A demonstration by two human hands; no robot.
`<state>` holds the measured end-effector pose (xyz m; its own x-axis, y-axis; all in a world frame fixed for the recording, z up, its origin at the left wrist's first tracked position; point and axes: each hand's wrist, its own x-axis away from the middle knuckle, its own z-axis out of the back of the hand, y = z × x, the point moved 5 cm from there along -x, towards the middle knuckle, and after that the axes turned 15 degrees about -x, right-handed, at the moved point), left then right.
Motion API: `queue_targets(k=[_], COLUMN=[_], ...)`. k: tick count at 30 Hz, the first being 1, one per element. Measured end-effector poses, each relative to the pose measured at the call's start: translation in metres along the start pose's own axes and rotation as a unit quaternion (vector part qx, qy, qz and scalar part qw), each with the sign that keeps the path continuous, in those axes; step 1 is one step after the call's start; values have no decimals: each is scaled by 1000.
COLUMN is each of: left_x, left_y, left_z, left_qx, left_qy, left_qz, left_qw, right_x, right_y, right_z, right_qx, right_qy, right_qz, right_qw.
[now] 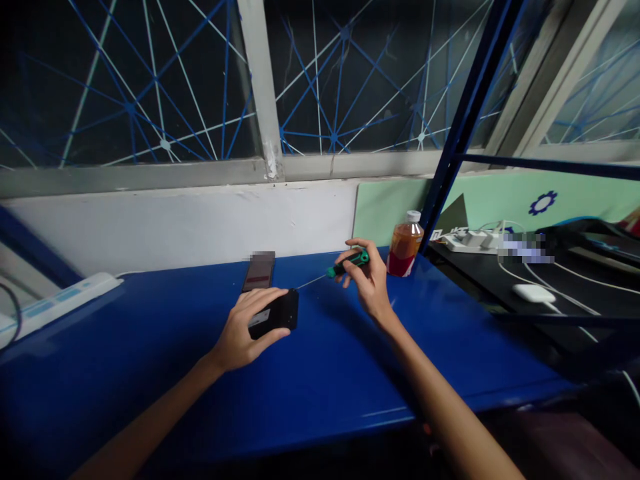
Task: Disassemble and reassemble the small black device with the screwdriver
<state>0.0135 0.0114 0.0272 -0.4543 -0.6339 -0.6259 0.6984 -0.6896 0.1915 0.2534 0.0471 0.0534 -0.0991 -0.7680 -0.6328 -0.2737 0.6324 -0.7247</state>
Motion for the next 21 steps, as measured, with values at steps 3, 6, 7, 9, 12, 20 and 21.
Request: queue_targets(k=[3,6,7,9,12,20,21], left_x=[0,1,1,1,1,0,0], left_y=[0,0,0,0,0,0,0], left_z=[-1,-2,-2,-1,-1,-2,-1], left_qx=[0,1,2,3,6,7,8], left_qy=[-4,-7,-7,-6,-2,-7,-8], left_qz=[-3,-5,-5,-5,-5,0,1], left_qw=[1000,1000,1000,1000,1000,1000,1000], right_x=[-1,-1,0,0,0,0,1], right_y=[1,2,2,2,1,1,1], right_z=[-1,-2,-2,-1,1,0,1], right_qx=[-4,19,32,60,76,63,84], right_qy=[4,33,41,51,47,42,53], right_qz=[1,1,0,-1,4,4,5], right_qw=[1000,999,999,997,996,997,995])
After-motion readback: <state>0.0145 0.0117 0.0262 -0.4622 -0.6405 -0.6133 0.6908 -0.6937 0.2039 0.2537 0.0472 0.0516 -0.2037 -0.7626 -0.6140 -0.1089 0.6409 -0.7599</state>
